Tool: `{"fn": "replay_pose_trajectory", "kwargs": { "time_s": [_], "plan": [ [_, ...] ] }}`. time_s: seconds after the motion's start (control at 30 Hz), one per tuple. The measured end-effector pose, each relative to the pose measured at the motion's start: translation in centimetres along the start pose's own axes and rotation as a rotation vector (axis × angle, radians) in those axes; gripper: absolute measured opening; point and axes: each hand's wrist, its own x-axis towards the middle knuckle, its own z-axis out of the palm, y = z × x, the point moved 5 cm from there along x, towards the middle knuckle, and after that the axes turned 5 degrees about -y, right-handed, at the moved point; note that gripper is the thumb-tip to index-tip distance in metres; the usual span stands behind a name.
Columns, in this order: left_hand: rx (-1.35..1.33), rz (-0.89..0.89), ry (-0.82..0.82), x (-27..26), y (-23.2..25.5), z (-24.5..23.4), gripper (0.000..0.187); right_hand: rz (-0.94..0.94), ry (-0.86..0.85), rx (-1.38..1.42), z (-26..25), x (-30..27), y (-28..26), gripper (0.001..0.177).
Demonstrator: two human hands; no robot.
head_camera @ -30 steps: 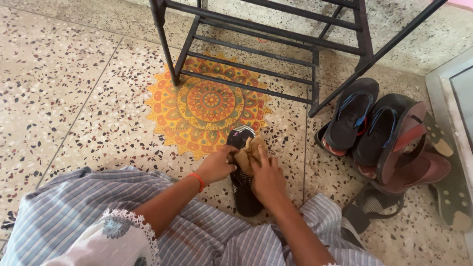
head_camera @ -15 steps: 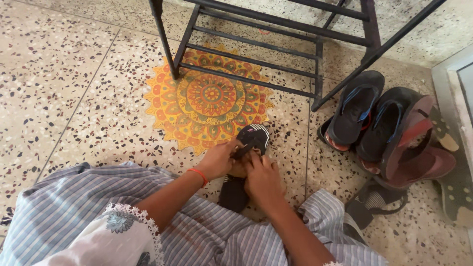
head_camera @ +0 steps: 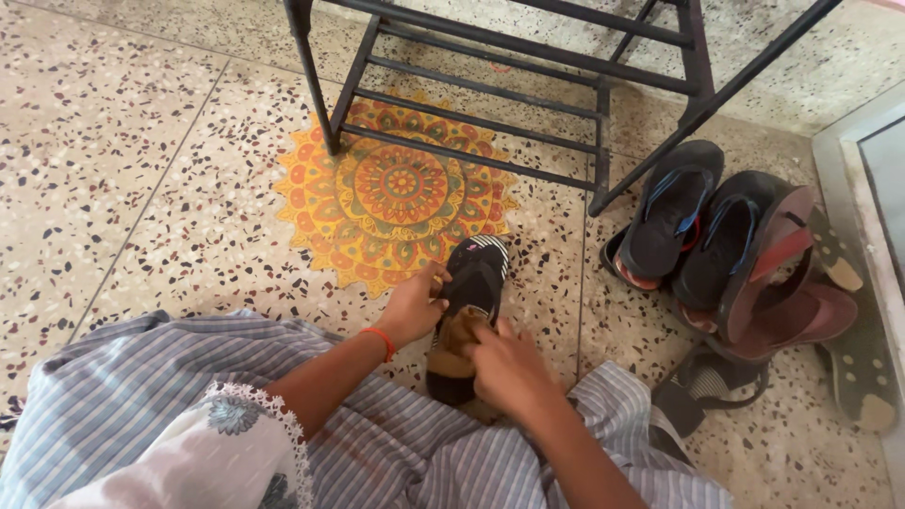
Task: The person sits on the floor and wipes a black sandal with a cloth, cleaning the upper, sole, and straps. The person handles the sandal one at a time, turning it over to clean different parts.
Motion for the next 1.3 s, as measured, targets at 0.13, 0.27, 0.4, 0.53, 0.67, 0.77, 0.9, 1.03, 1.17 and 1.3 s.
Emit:
{"fn": "replay_pose_trajectory", "kwargs": {
  "time_s": [0.13,0.27,0.4,0.53,0.67,0.77,0.9,1.03,1.17,1.3],
  "plan": [
    [-0.071,0.004,0.033,-0.1,0.1,0.0,0.036,0.079,0.128,-0.109,-1.2,0.5,1.0,0.043],
    [-0.041,0.104,0.085,-0.5,0.9,-0.2,0.035,0.056,0.293,-0.068,-2.2,2.3,1.3,0.058],
    [0.026,0.180,0.101,-0.9,1.6,-0.2,0.037,0.026,0.315,0.081,-1.7,2.6,1.6,0.064],
    [0.070,0.133,0.072,-0.6,1.9,-0.8,0.038,-0.015,0.108,0.048,-1.1,2.6,2.0,0.040],
    [0.088,0.109,0.045,-0.4,1.9,-0.9,0.037,0.031,-0.007,0.003,-0.9,1.9,3.3,0.037],
    [0.101,0.170,0.062,-0.4,2.0,-0.7,0.037,-0.021,0.305,-0.004,-2.3,1.4,3.4,0.038],
    [0.128,0.190,0.051,-0.3,2.1,-0.7,0.039,-0.155,0.492,0.016,-3.4,1.8,1.9,0.062],
    [0.114,0.177,0.055,-0.4,1.9,-0.4,0.037,-0.048,0.297,0.065,-1.9,2.2,1.5,0.049],
    [0.103,0.145,0.046,-0.1,1.9,-0.8,0.038,-0.040,0.106,0.054,-1.2,1.9,1.5,0.035],
    [0.115,0.127,0.039,-0.2,1.7,-0.7,0.037,-0.002,-0.025,-0.052,-0.4,1.5,2.2,0.035]
  ]
}}
